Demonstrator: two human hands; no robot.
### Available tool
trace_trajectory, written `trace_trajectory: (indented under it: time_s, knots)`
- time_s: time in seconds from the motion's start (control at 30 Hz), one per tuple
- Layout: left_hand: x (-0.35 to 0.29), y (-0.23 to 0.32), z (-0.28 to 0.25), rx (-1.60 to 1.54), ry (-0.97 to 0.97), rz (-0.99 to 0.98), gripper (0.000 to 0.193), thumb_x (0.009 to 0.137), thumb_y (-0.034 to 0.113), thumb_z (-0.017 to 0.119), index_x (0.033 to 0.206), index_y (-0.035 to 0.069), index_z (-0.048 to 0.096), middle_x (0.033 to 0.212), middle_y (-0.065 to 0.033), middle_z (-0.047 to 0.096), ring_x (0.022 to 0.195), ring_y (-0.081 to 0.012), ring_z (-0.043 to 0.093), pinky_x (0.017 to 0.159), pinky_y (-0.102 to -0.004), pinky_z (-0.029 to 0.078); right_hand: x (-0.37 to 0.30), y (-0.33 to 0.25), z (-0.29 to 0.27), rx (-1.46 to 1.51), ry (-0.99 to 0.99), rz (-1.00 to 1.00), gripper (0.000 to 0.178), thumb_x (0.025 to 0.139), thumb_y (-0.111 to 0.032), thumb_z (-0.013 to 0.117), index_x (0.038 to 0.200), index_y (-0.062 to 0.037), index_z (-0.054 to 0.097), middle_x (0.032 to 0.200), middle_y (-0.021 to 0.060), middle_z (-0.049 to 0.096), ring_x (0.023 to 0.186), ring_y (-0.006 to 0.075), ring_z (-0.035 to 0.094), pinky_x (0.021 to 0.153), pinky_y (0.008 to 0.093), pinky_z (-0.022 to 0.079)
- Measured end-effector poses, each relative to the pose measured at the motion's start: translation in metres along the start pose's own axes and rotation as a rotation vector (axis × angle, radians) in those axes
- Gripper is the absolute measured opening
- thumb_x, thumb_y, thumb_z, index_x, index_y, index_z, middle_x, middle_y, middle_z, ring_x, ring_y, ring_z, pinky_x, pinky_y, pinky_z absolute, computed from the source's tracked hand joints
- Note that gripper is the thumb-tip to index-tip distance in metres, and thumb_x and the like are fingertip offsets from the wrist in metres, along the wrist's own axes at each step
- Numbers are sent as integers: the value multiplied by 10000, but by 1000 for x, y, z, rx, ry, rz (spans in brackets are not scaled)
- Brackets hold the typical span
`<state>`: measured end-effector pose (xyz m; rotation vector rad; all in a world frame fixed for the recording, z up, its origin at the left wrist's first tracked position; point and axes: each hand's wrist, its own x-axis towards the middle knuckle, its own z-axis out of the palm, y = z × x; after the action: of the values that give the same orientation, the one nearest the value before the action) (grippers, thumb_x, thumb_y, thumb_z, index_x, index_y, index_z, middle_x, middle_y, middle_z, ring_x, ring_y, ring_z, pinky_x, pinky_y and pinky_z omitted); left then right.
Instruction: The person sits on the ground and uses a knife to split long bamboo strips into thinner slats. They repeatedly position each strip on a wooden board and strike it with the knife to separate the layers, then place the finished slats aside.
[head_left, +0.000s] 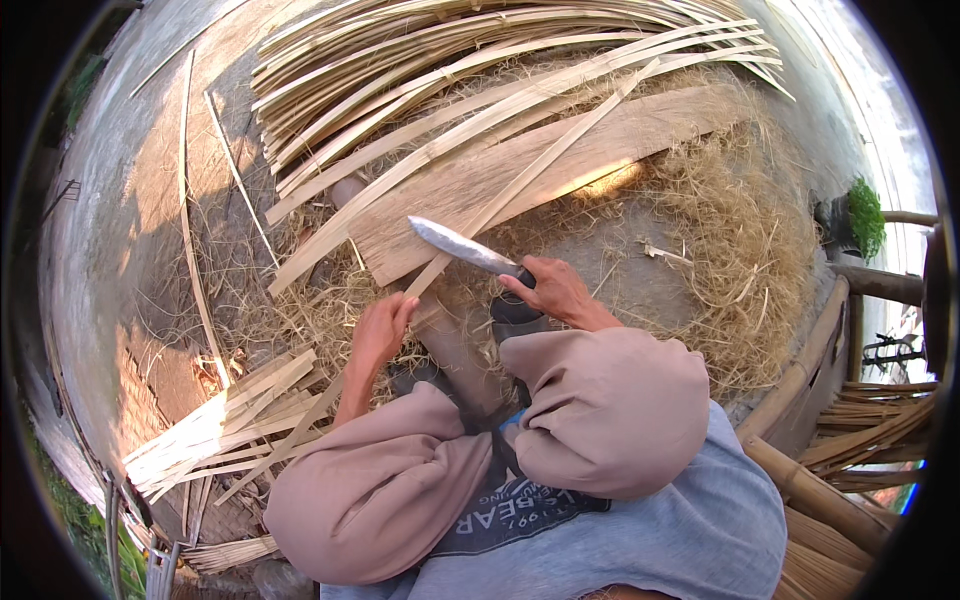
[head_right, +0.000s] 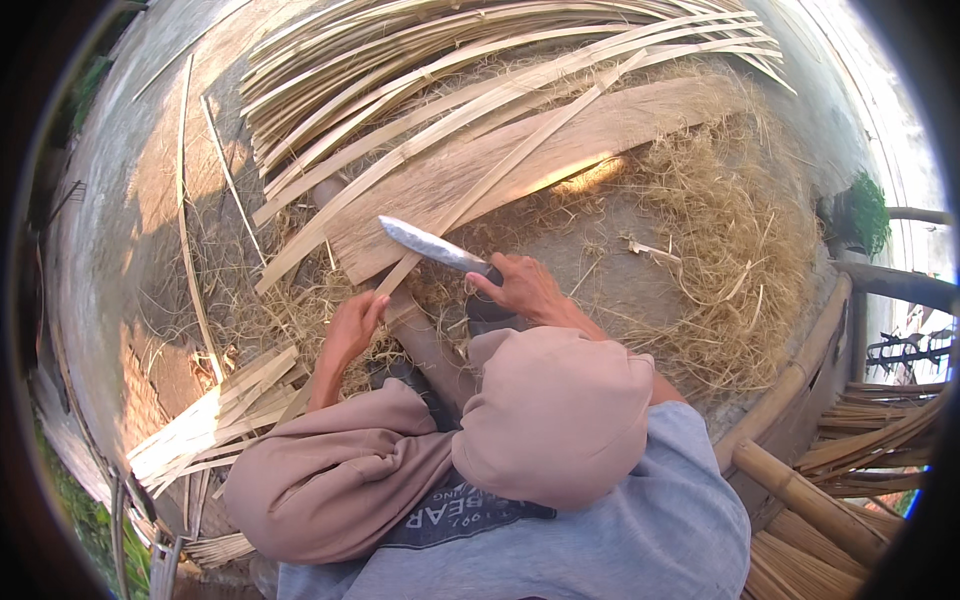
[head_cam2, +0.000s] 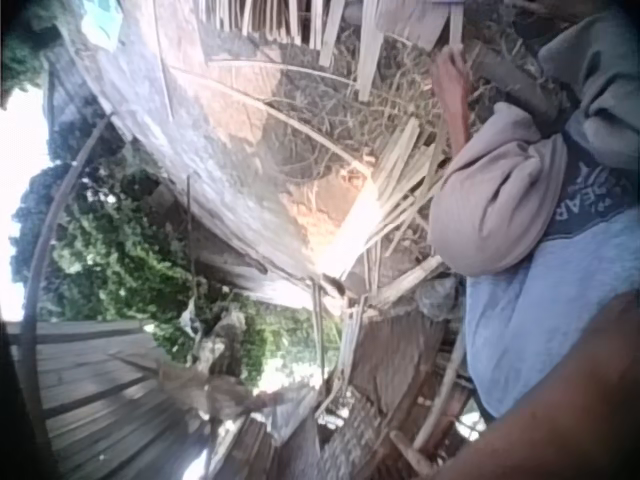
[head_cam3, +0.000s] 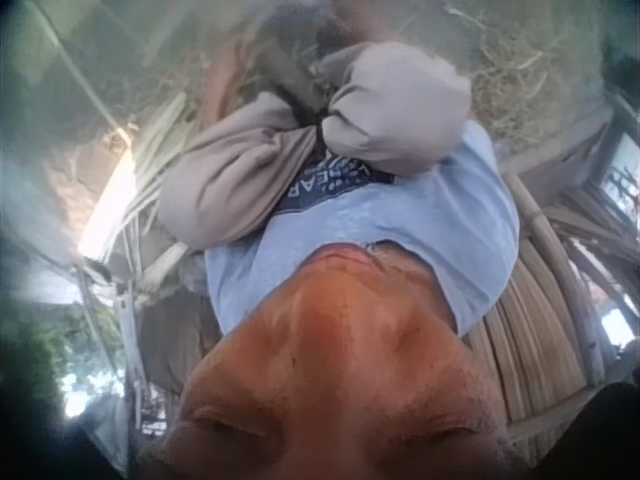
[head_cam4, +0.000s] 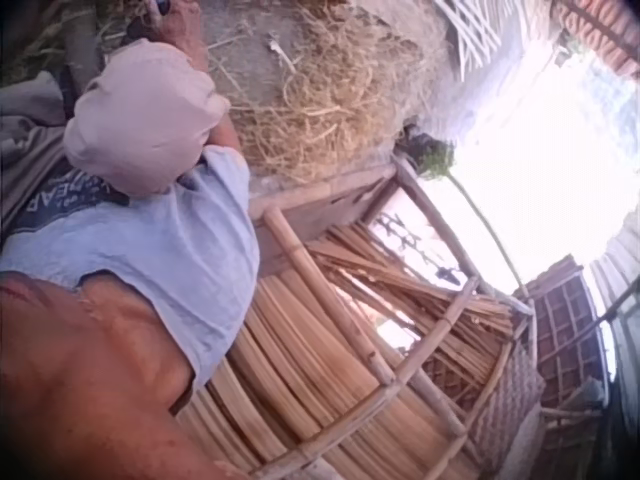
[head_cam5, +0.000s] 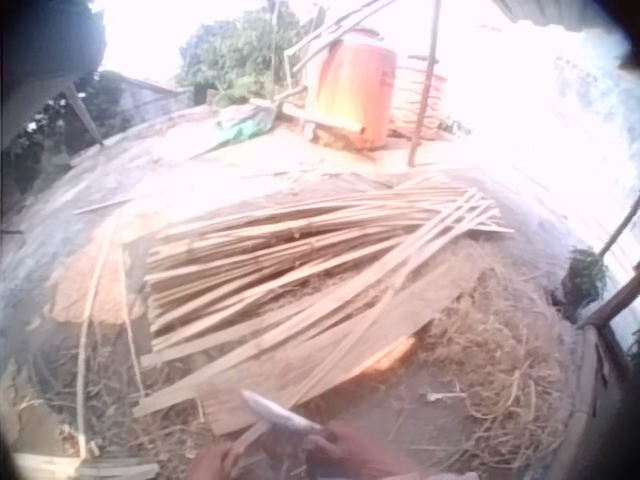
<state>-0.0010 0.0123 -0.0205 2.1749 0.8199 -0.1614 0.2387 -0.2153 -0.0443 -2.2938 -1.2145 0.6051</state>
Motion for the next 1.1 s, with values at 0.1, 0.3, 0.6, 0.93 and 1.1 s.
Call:
trace_trajectory:
  time_s: [0.1,0.3,0.6,0.93,1.1]
  knots:
    - [5,-3,1,12,-24,-12,425,1055,395,557,878,15,627,756,-201,642,752,-409,630,690,-473,467,38,62,-42,73,278,334,627,984,-567,630,737,10,610,590,151,607,570,312,644,573,449,508]
    - [-6,-8,0,-53,-61,-113,448,1053,431,548,856,36,622,741,-183,630,735,-395,617,684,-473,460,46,61,-76,54,168,300,649,990,-582,613,717,7,595,563,148,562,549,275,633,573,458,497]
    - [-11,7,-10,-63,13,-39,435,1042,424,599,859,34,658,616,-80,552,600,-219,533,615,-386,437,51,148,-106,193,617,644,705,1023,-606,513,694,10,611,574,143,624,510,258,653,538,421,519]
    - [-22,3,14,181,286,8,401,1019,351,653,1419,323,646,828,-118,627,762,-298,619,691,-419,480,24,91,-81,780,722,538,652,1024,-626,534,764,-31,595,581,46,580,476,142,614,448,302,491]
    - [-17,6,9,157,221,10,391,1012,416,643,1393,331,664,849,-151,683,811,-358,676,712,-456,505,-6,11,-4,241,97,315,584,993,-578,619,809,-25,645,620,122,644,602,267,694,600,402,571]
